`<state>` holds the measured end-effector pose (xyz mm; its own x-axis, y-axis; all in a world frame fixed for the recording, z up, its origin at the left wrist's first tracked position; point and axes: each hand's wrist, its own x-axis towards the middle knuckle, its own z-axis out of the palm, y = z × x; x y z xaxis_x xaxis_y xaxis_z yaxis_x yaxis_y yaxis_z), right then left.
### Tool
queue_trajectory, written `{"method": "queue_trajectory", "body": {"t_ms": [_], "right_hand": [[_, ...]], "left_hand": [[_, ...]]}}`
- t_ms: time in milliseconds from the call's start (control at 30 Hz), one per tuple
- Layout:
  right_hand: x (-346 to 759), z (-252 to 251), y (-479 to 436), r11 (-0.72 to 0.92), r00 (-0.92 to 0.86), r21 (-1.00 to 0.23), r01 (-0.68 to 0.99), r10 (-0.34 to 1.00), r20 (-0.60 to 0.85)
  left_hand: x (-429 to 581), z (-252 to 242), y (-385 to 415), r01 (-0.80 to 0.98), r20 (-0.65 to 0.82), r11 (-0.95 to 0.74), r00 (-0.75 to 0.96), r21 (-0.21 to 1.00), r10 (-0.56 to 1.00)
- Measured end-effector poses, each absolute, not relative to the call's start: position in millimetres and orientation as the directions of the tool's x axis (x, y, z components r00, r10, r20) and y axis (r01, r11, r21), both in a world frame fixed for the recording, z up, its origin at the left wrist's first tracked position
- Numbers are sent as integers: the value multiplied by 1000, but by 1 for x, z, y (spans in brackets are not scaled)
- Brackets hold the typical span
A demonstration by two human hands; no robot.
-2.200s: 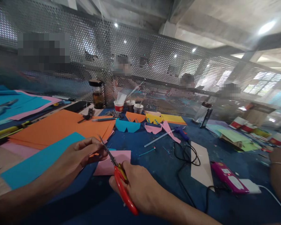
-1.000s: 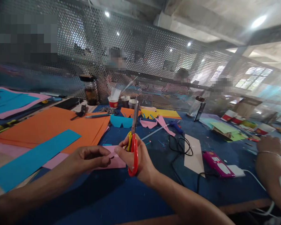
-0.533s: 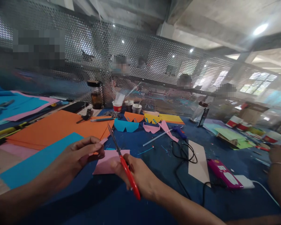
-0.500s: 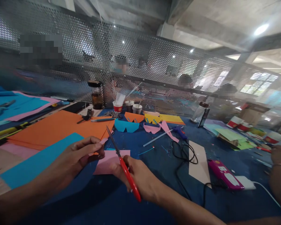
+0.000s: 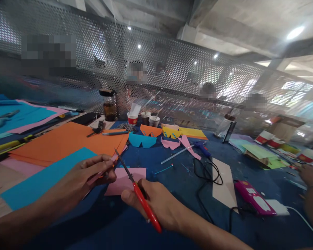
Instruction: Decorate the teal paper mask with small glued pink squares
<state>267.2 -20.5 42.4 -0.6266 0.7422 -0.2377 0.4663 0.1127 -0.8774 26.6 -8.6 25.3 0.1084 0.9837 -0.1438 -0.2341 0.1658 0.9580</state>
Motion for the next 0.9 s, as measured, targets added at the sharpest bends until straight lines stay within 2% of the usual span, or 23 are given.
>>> {"method": "queue_trajectory", "body": {"t_ms": [200,533,900], "right_hand": [[264,51,-21,220,-657,-825,521,720,-223],[266,52,-25,207,-636,-811,548,732,-244],[262,56,-26,259,-632,-775,576,743,-221]], "left_hand": [[30,29,-10,-278,-117,139,93,950,989],[29,31,-13,-260,-111,122,55,958,992],[31,27,-13,-158,-88,101,91,982,992]]}}
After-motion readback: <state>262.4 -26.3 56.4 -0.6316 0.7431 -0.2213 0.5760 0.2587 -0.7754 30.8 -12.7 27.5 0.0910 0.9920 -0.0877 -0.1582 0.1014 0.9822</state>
